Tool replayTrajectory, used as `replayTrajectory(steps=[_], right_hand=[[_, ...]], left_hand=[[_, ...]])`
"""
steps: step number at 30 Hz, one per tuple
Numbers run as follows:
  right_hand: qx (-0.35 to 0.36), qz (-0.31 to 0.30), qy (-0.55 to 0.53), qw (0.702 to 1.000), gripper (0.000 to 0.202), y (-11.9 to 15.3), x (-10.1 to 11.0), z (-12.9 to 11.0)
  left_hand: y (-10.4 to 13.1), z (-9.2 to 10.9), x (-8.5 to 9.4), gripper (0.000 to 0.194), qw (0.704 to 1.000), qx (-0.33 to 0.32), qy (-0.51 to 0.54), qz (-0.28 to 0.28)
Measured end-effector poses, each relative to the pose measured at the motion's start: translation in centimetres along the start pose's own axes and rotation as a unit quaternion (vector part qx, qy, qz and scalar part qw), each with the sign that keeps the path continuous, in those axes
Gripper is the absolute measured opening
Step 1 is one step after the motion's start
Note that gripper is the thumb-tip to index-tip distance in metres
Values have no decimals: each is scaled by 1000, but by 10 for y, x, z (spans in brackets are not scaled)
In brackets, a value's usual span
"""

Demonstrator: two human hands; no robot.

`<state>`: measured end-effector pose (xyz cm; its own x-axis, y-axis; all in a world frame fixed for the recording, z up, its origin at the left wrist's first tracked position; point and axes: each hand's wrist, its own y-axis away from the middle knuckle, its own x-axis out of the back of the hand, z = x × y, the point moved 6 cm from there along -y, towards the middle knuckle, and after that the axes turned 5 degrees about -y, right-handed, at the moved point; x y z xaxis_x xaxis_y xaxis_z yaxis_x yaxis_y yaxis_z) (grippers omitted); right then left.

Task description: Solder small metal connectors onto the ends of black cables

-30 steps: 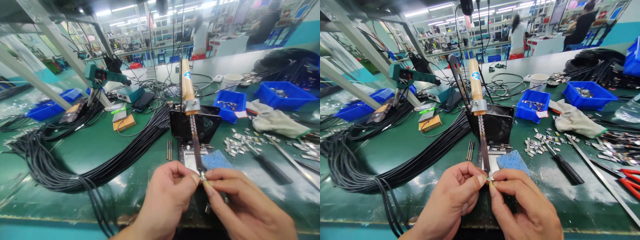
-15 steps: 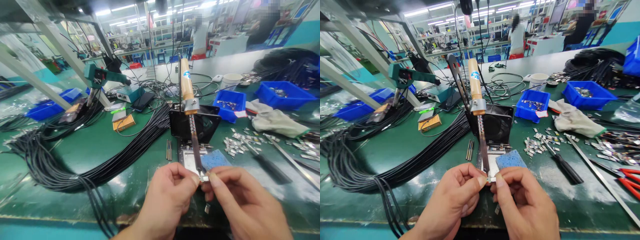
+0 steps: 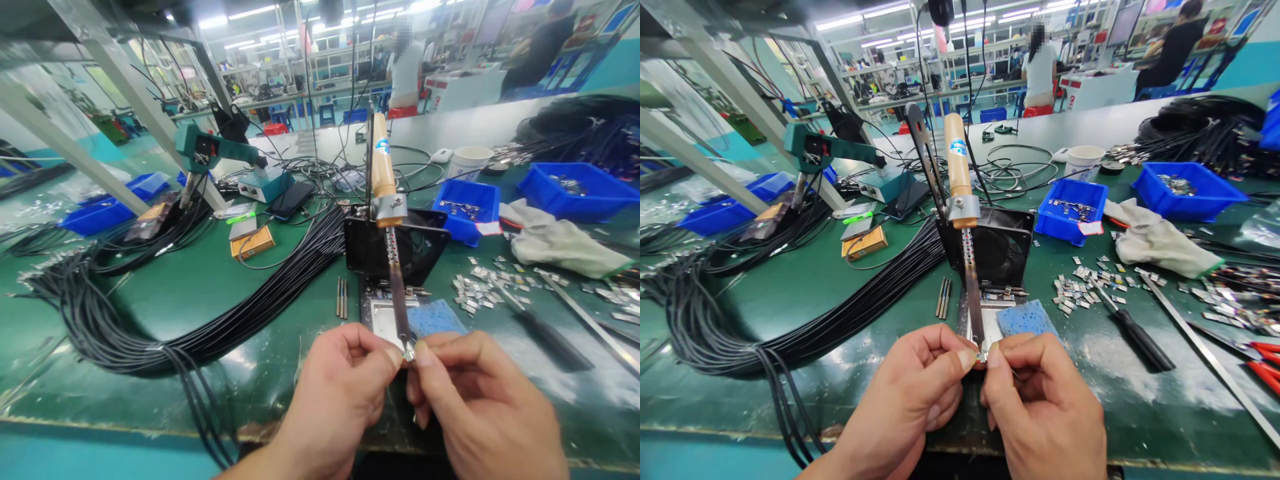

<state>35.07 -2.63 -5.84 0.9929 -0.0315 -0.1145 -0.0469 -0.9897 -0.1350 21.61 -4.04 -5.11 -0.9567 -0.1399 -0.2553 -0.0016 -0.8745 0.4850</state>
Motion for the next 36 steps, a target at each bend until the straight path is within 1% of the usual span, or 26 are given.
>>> replayTrajectory(steps=[3, 9, 14, 24, 36], right_hand=[[8, -2, -8, 1000, 17, -1, 0, -2], [25, -5, 0, 1000, 17, 1, 1, -4], [17, -2, -9, 1000, 16, 0, 1, -2], [29, -4, 1, 1000, 17, 0, 1, -4], [11, 1, -14, 1000, 17, 0, 1, -4]], left_hand=[[1, 0, 1, 16, 1000, -5, -4, 8], [1, 2, -1, 19, 1000, -8, -3, 1], [-1, 3, -1, 18, 1000, -7, -6, 7], [1, 3, 0, 19, 1000, -6, -11, 7], [0, 5, -1, 19, 1000, -7, -5, 1]])
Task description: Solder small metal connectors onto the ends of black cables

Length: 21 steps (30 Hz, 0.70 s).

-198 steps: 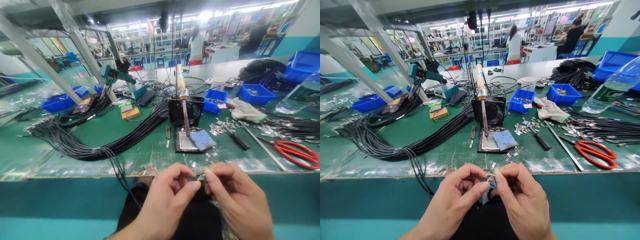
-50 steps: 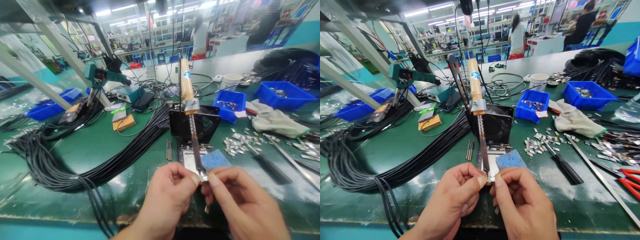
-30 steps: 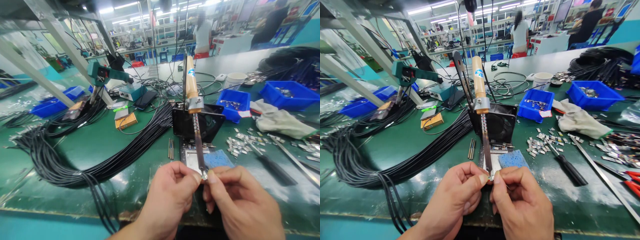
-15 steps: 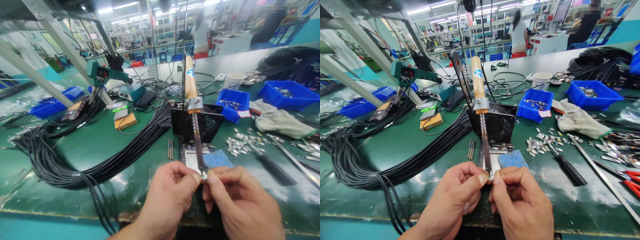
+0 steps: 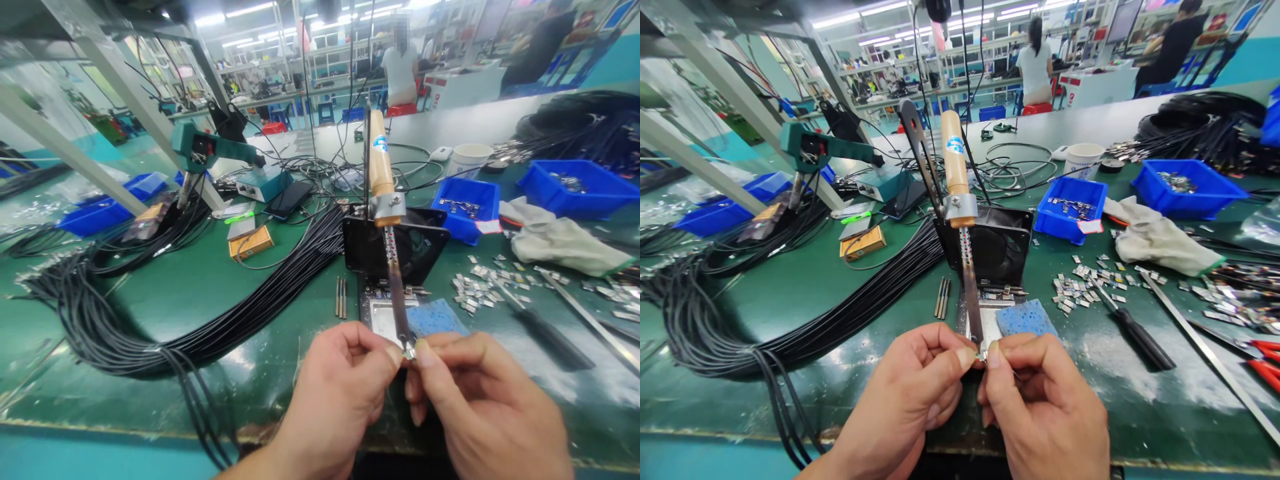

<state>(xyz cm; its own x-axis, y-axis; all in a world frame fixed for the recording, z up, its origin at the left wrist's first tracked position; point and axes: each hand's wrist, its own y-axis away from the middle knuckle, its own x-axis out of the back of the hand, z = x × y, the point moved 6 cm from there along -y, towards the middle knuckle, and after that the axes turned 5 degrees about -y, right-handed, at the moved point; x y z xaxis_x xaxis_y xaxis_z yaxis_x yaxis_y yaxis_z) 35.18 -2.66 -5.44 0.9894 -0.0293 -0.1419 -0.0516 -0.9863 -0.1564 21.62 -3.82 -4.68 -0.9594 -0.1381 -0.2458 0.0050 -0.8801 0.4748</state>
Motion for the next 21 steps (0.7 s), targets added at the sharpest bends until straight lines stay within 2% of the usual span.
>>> replayTrajectory(steps=[21], right_hand=[[-3, 3, 4, 1000, 18, 1, 1, -2]], left_hand=[[2, 0, 0, 18, 999, -8, -29, 33]])
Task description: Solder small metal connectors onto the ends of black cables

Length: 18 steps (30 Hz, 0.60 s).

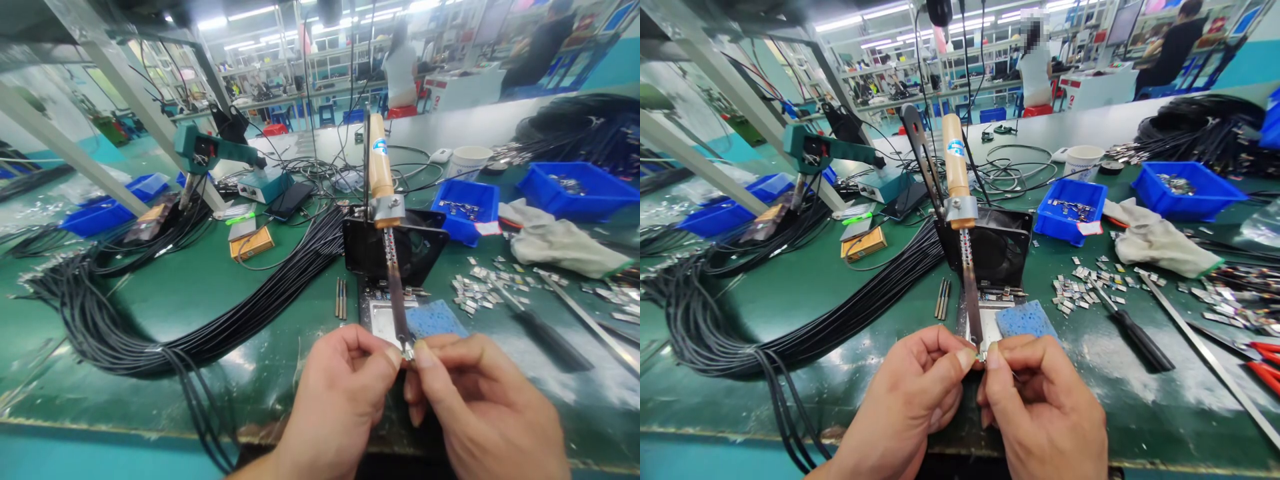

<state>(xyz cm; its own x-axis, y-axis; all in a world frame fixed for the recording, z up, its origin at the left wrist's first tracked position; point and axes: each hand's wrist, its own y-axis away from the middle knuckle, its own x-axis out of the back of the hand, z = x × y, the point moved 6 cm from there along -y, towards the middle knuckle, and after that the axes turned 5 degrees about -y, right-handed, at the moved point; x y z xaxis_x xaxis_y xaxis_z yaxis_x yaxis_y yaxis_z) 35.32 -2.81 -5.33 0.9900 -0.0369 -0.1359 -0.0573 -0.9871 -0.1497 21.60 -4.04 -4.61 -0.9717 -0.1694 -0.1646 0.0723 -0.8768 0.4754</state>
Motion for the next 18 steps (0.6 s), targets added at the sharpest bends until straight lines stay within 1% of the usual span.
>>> replayTrajectory(steps=[8, 13, 18], right_hand=[[10, 0, 5, 1000, 18, -1, -1, 2], [3, -5, 0, 1000, 18, -1, 0, 2], [-4, -2, -8, 1000, 18, 0, -1, 3]], left_hand=[[-1, -1, 1, 19, 1000, -4, -2, 1], [0, 0, -1, 20, 1000, -5, 2, -5], [1, -2, 0, 19, 1000, -5, 1, -7]])
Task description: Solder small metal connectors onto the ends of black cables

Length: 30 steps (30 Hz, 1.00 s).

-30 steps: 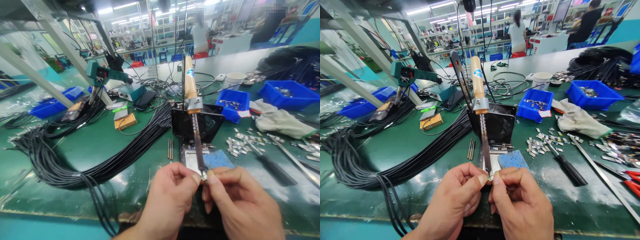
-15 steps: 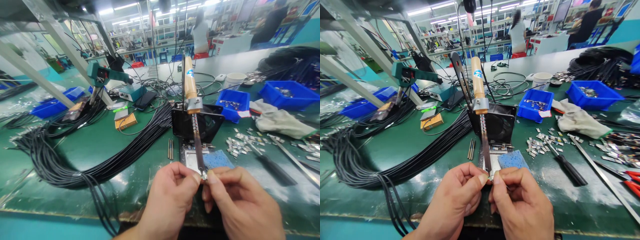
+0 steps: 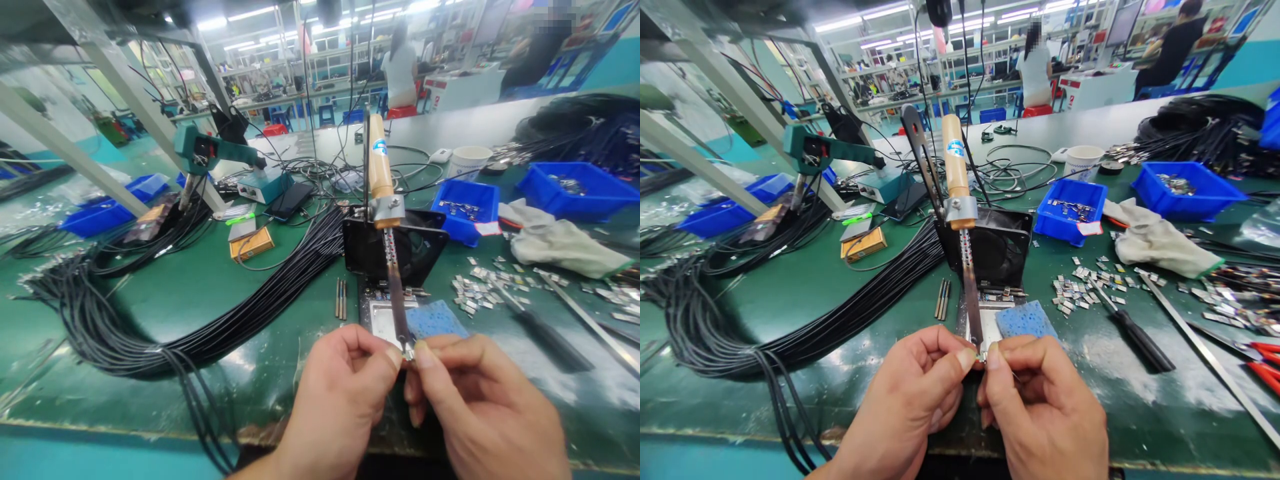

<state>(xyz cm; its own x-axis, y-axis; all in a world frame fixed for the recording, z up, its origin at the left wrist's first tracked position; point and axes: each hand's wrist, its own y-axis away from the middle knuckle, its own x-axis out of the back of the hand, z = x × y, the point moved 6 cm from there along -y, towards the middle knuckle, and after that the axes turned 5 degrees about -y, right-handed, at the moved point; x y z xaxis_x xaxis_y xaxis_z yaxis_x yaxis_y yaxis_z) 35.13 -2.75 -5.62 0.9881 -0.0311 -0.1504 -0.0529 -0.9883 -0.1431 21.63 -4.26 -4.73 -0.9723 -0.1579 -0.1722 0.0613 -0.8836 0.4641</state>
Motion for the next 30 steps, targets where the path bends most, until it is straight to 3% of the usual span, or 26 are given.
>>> replayTrajectory(steps=[30], right_hand=[[-1, -4, 3, 1000, 18, 0, 2, 0]], left_hand=[[-1, -2, 0, 19, 1000, -15, -7, 12]])
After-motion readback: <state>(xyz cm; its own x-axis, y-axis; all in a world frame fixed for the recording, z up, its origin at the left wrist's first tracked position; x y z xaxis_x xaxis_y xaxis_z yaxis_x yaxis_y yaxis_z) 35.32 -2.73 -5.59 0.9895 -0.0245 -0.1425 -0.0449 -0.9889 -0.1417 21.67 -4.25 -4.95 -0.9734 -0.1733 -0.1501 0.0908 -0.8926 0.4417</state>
